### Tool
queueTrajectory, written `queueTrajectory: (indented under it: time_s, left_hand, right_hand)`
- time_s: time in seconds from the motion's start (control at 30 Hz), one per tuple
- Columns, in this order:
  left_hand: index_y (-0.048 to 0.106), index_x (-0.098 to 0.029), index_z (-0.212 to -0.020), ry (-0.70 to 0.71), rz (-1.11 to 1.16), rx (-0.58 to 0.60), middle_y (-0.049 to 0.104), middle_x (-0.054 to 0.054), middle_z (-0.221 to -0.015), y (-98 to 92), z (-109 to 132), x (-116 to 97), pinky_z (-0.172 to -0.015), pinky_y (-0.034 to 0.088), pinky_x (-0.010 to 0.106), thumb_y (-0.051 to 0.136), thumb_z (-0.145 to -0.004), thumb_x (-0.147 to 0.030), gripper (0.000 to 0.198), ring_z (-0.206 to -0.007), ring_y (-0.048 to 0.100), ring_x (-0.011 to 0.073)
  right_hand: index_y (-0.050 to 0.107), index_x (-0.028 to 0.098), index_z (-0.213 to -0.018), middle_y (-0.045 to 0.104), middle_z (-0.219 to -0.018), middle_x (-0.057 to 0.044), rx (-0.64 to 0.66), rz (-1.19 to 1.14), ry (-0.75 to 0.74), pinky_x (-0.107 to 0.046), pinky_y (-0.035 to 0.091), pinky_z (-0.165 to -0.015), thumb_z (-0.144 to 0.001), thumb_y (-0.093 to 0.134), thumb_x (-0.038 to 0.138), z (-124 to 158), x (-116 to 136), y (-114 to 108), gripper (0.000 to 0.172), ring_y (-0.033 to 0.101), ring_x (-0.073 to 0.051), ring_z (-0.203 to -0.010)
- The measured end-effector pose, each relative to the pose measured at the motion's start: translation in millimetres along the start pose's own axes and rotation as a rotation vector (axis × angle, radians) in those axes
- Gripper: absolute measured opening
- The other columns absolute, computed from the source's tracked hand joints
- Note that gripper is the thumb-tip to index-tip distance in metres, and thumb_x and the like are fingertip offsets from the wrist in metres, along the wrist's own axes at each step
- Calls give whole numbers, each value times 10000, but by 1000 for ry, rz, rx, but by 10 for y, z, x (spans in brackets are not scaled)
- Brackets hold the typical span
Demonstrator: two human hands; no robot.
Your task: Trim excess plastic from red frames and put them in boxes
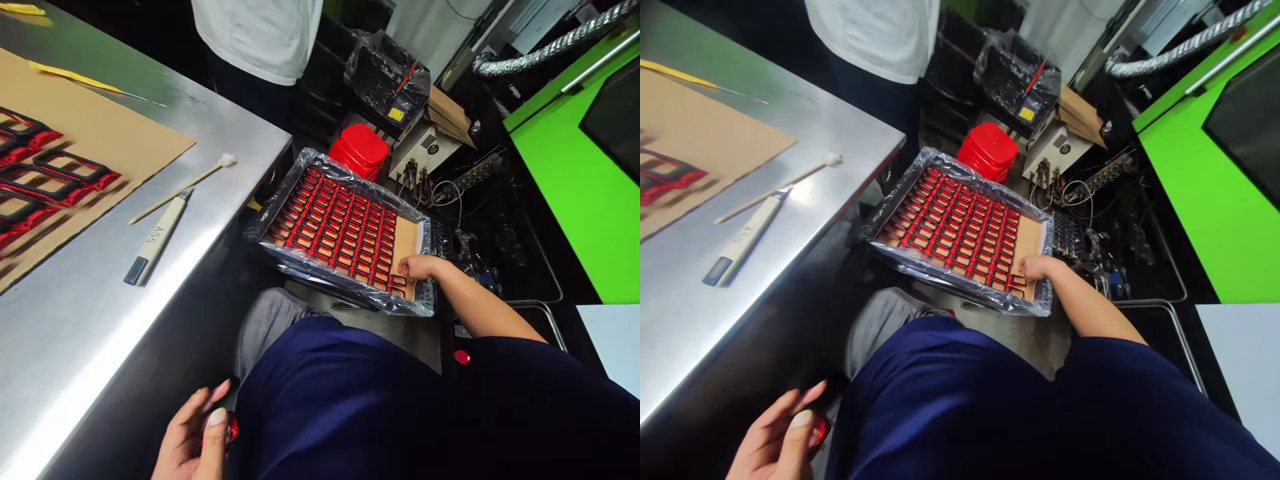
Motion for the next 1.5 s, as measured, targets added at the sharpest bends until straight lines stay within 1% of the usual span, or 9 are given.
queueTrajectory:
  time_s: [0.2,0.33,0.53,0.67,0.77,1.0,1.13,1.37,1.5]
  left_hand:
    - [696,-204,-1106,-95,251,-3,779,69,-1033,2,37,123,-574,564,248,788,-722,-481,482,-712,674,174]
    - [722,-201,-997,-227,625,-19,775,49,-903,101,30,109,-549,553,235,847,-600,-429,475,-685,676,169]
    - [673,-194,-968,-172,948,-75,702,21,-839,282,97,-109,-576,524,225,784,-678,-306,330,-657,643,116]
    - [604,-213,-1060,-150,1080,-236,645,-23,-800,211,229,-132,-590,507,220,759,-709,-269,387,-629,626,97]
    - [573,-213,-1100,-127,1144,-327,619,-37,-770,166,400,-47,-569,483,216,726,-702,-250,428,-597,609,94]
    - [523,-223,-1039,66,839,-677,604,-28,-812,198,535,274,-560,458,194,678,-757,-260,323,-601,571,81]
    - [549,-229,-983,147,703,-729,650,0,-887,189,551,309,-722,537,265,715,-797,-296,259,-774,645,133]
    - [685,-211,-925,543,-76,-523,578,129,-1410,154,764,190,-1082,451,583,731,-823,-278,130,-1349,516,339]
    - [648,-198,-812,509,-140,-382,595,156,-1417,104,795,177,-1099,432,628,718,-838,-250,91,-1423,453,375]
  right_hand:
    - [662,130,-1123,686,-1098,-93,-85,21,-72,-376,574,-814,-941,670,320,234,274,-315,263,675,-218,-949]
    - [708,156,-952,741,-926,-81,-210,45,-324,-302,515,-769,-800,715,187,601,741,-416,155,678,-232,-894]
    - [645,214,-1045,736,-873,-25,90,-148,-1282,-290,545,-743,-832,689,328,1165,2158,529,246,687,-168,-764]
    - [635,214,-1025,673,-790,-3,91,-90,-1477,-273,498,-604,-748,795,343,1371,2844,1246,345,598,-136,-620]
    - [634,222,-932,602,-693,24,35,-95,-1564,-262,444,-554,-745,810,381,1447,3099,1433,302,528,-116,-558]
    - [648,230,-1032,695,-793,-2,349,-82,-1487,-272,515,-568,-726,826,391,1509,3104,1534,389,601,-130,-601]
    - [710,229,-1050,735,-869,-37,369,-333,-1395,-297,545,-622,-781,777,392,1411,3128,1588,322,655,-157,-675]
    - [764,152,-882,690,-707,-8,811,-514,-1003,-244,461,-561,-705,803,371,1269,3351,1481,284,595,-115,-594]
    - [719,140,-814,656,-650,21,963,-503,-942,-216,415,-532,-692,813,323,1341,3334,1547,239,537,-79,-532]
Point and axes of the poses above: each hand's wrist, its own z-axis away from the middle knuckle, its own y-axis out of the palm, x = y × z, the point moved 1 cm from there along -z, towards the middle knuckle
